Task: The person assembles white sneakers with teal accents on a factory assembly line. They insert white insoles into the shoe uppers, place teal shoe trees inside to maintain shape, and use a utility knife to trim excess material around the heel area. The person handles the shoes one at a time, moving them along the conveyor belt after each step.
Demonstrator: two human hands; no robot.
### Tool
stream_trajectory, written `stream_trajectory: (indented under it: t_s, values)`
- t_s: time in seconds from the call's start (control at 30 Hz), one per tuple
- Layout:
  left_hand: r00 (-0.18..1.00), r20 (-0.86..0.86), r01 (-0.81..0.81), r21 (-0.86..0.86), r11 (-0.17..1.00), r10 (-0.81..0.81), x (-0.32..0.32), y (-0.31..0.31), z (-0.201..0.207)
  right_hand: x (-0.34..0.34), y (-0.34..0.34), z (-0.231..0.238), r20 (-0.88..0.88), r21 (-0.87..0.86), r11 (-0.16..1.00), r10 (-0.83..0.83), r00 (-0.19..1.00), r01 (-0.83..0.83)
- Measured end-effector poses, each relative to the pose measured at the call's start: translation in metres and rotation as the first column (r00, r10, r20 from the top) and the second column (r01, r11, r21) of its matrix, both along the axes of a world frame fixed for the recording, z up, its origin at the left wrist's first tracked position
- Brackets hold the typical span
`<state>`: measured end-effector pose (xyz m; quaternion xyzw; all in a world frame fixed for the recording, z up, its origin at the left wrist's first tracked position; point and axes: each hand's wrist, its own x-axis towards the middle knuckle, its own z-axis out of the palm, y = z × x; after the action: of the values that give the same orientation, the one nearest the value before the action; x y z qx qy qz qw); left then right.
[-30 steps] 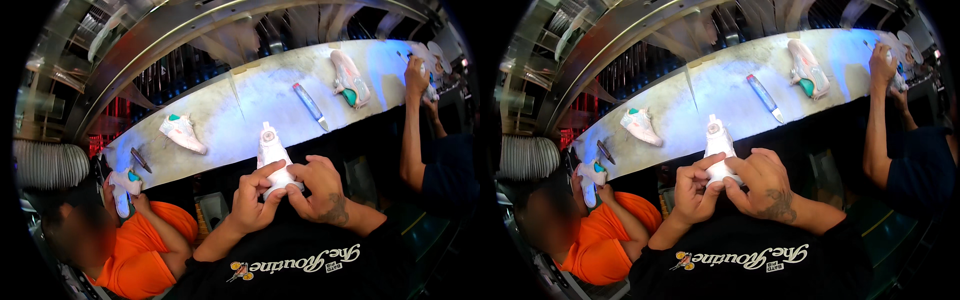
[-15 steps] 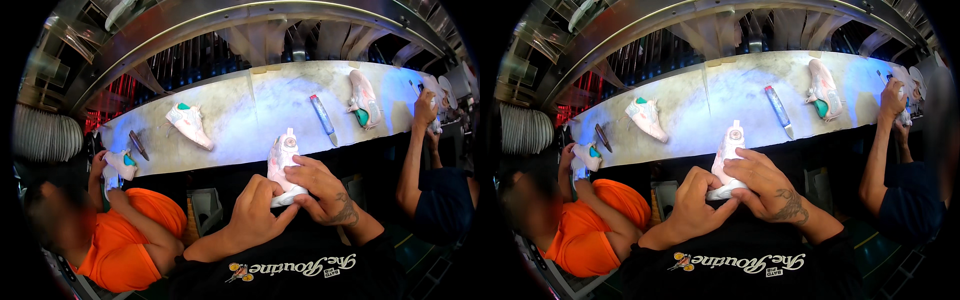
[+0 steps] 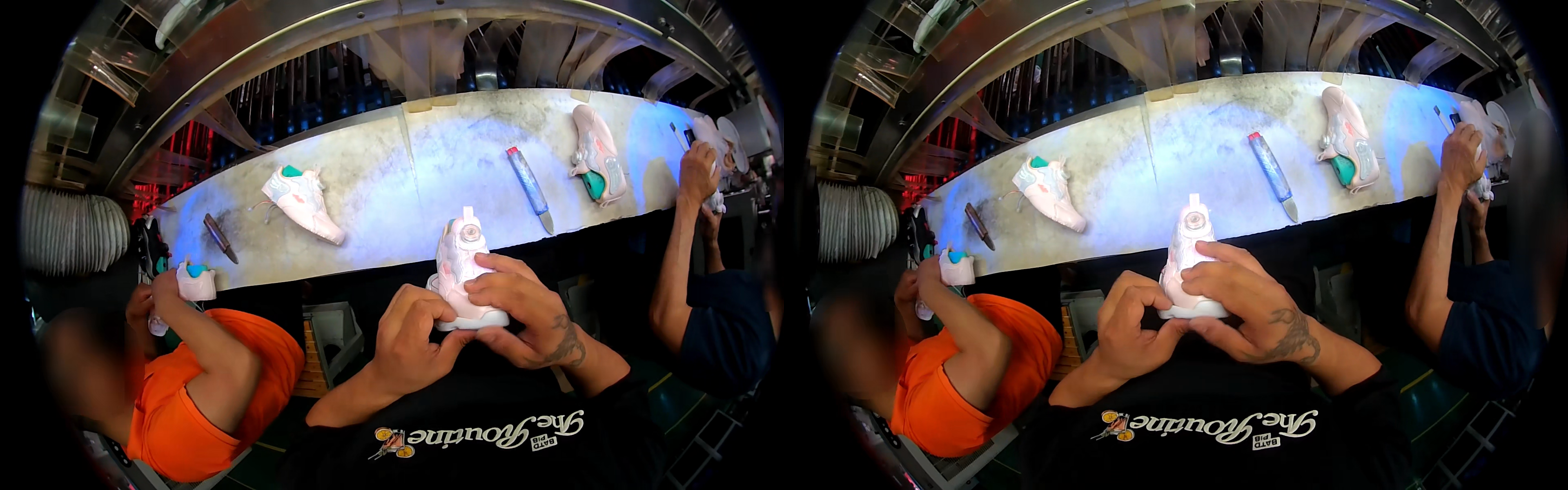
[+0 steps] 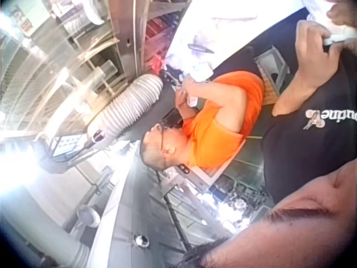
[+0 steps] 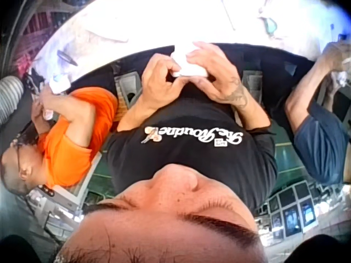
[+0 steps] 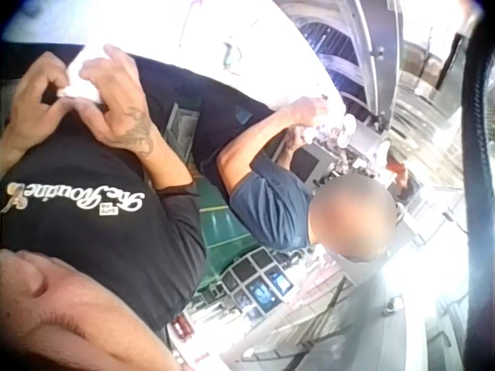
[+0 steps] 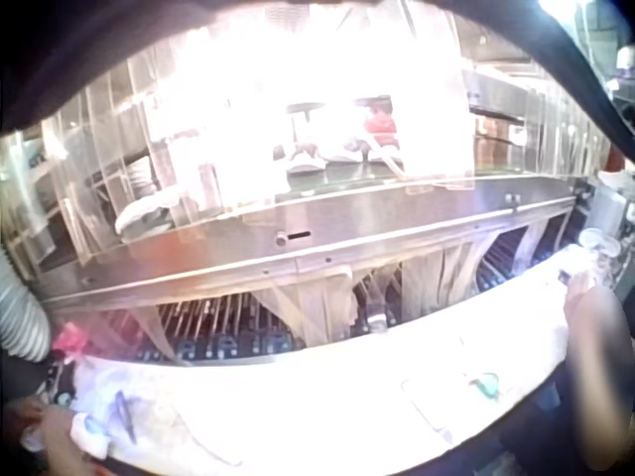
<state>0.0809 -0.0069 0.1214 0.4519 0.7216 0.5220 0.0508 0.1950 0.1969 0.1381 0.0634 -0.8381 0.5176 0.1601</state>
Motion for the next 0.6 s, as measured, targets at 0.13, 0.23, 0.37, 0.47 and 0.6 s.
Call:
stream_trajectory:
  t_s: [0.13,0.23,0.37,0.47,0.6]
  values:
    - [0.995,-0.101,0.002,0.011,1.0,-0.001,-0.006,0.003,-0.005,0.001,0.003,0.0,-0.008,-0.016,0.999,-0.046,0.999,0.046]
    - [0.995,-0.094,-0.029,0.073,0.997,0.036,-0.005,0.01,-0.022,0.002,0.01,-0.002,-0.003,-0.01,0.998,-0.055,0.998,0.055]
    - [0.998,-0.057,-0.034,0.112,0.993,0.04,0.001,0.02,-0.032,0.008,0.019,-0.002,0.025,-0.021,0.996,-0.089,0.996,0.089]
    - [0.999,0.027,0.033,0.1,0.994,-0.036,0.003,0.019,-0.031,0.009,0.029,-0.009,0.028,-0.087,0.994,-0.069,0.997,0.071]
    - [0.994,0.084,0.068,0.09,0.994,-0.076,0.007,0.018,-0.023,0.007,0.044,-0.013,0.021,-0.128,0.992,0.004,1.0,-0.001]
